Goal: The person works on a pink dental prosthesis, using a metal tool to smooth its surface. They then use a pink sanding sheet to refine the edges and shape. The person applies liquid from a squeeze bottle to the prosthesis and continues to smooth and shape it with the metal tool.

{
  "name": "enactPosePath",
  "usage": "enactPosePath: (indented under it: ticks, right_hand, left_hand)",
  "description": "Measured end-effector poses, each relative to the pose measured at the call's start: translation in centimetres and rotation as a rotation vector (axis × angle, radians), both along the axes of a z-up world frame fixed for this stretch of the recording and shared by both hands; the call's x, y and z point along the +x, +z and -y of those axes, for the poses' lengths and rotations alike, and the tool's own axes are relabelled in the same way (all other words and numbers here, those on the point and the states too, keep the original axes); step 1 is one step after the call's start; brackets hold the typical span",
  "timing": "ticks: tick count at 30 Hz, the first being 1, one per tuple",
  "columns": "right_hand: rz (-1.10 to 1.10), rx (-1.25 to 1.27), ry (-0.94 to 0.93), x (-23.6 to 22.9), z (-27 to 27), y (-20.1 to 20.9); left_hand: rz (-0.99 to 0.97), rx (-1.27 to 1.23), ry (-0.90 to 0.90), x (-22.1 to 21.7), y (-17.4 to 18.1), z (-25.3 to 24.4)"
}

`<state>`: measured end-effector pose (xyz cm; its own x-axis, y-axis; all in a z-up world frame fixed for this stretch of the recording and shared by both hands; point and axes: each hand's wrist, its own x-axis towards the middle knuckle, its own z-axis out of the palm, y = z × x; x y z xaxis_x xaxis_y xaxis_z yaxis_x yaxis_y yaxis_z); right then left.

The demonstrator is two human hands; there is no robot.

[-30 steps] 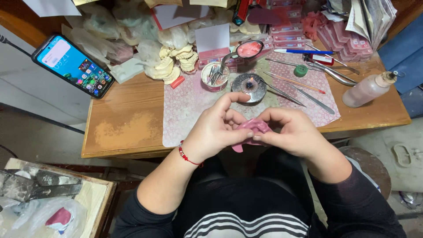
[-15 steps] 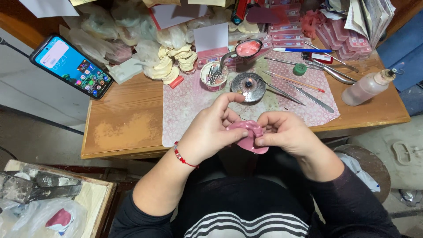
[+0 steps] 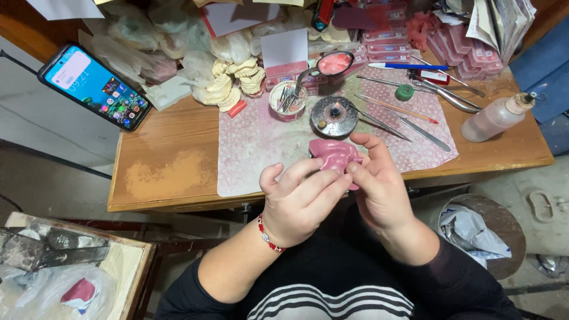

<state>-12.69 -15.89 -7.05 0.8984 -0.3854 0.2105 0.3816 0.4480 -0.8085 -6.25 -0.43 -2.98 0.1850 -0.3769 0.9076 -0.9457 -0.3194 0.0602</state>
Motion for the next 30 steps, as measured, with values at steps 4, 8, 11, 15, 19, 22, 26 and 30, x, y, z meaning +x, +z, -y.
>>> enactPosePath:
  ticks: [4,8,11,15,19,22,26,30]
  right_hand:
    - [0.005,-0.015,-0.056,-0.2,-1.7,1.4]
    - [0.032,-0.006,-0.071,-0.5,-2.6,2.2]
    - [0.062,-0.040,0.003,-0.8,-2.6,3.5]
    - [0.061,-0.410,0.054,-1.5,1.6,0.6]
    - [0.256,-1.105,-0.197,-1.2,4.9,1.2]
    - [0.429,-1.074,-0.158,-1.2,4.2,2.2]
    - [0.503,-1.104,-0.325,-1.1,3.1,3.3]
    - [0.430,-1.209,-0.602,-1.5,2.8,1.4]
  left_hand:
    - [0.008,0.011,-0.018,-0.2,0.1,0.1]
    - [0.037,0.018,-0.112,0.2,0.4,-0.2]
    - [0.027,0.031,-0.161,0.9,0.6,-0.7]
    - [-0.136,0.068,-0.328,2.6,2.1,-2.4]
    - [-0.292,0.121,-0.537,3.5,4.1,-3.6]
    - [-0.363,0.158,-0.678,3.5,4.3,-3.5]
    - [-0.369,0.153,-0.667,4.0,3.8,-3.4]
    - [-0.557,0.054,-0.546,3.6,2.7,-3.2]
